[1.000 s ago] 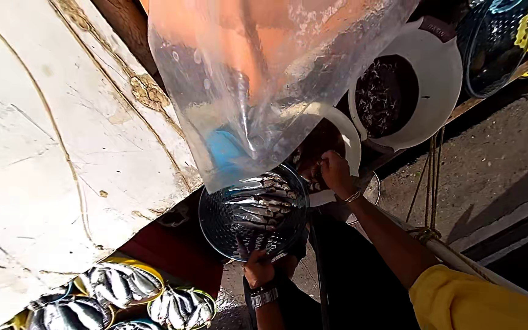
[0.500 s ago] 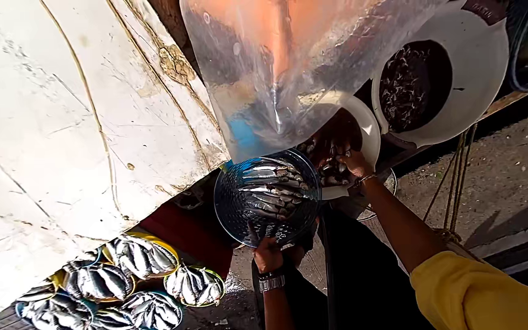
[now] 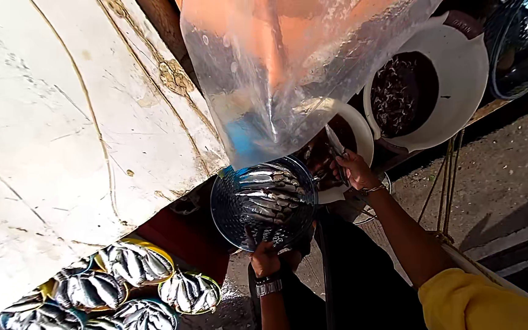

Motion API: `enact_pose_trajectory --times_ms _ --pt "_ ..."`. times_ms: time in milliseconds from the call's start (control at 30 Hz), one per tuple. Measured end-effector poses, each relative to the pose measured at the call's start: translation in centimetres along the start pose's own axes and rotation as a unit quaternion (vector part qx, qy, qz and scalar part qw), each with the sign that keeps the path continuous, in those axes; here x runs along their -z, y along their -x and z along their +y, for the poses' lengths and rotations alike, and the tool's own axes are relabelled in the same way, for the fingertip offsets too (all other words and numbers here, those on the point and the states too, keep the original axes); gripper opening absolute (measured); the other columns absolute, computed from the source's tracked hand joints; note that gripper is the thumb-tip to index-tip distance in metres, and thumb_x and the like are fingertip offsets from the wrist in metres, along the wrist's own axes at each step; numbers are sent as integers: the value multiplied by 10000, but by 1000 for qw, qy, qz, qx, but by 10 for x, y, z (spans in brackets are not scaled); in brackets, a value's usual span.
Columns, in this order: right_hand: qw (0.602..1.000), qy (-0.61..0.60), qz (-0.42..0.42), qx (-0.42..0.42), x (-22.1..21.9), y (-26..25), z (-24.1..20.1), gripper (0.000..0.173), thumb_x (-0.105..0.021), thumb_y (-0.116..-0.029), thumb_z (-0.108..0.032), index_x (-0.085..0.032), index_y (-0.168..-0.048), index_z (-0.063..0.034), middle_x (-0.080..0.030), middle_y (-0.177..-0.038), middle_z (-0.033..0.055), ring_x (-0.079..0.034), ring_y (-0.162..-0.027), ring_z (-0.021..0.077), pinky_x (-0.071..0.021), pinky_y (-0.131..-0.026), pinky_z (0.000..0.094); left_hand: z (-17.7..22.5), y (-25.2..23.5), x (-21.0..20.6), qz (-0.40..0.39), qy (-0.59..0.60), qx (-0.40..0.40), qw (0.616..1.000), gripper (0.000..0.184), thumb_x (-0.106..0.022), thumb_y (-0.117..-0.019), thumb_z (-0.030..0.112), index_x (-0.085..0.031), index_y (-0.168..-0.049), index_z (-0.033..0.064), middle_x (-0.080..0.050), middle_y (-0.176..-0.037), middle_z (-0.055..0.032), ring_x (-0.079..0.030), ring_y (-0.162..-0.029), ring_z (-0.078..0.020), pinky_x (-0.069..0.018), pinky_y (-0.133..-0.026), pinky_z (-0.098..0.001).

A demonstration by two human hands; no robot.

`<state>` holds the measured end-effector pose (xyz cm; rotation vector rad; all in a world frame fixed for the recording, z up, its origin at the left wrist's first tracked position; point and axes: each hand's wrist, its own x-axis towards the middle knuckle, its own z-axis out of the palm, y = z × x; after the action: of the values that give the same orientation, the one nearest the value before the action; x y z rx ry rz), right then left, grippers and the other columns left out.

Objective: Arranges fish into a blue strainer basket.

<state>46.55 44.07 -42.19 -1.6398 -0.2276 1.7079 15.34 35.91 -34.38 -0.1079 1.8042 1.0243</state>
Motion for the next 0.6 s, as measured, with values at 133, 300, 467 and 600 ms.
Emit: enact_pose_trajectory --times_ms 133,300,467,600 --pt "994 76 -28 71 -11 27 -23 160 -452 -1103 -199 -539 -1208 -115 -631 -822 0 -545 -548 54 -474 -478 185 -1 0 0 -3 -1 13 1000 346 -490 -754 -145 -506 -1042 46 -631 -839 -80 -659 -697 -185 -594 -601 -396" --pt "965 158 -162 135 -56 58 -48 230 -520 -1042 -195 -555 -1237 -78 -632 -786 -16 -574 -584 56 -502 -532 202 -2 -5 4 2 -3 10 1000 326 -515 -736 -127 -522 -1025 24 -637 -814 -82 -657 -673 -182 -591 -586 -377" --pt "913 203 -327 137 -122 55 -35 223 -564 -1033 -168 -569 -1189 -9 -591 -704 -20 -531 -554 19 -448 -518 165 3 -3 0 5 13 14 1000 365 -509 -730 -151 -512 -1050 23 -632 -829 -89 -656 -682 -185 -590 -586 -379" --pt "898 303 -313 -68 -162 21 -8 336 -477 -1101 -357 -602 -1135 -47 -515 -636 -5 -449 -467 57 -380 -446 207 0 -4 -1 2 14 15 1000 341 -509 -737 -153 -513 -1031 19 -636 -820 -95 -664 -685 -204 -594 -592 -407"
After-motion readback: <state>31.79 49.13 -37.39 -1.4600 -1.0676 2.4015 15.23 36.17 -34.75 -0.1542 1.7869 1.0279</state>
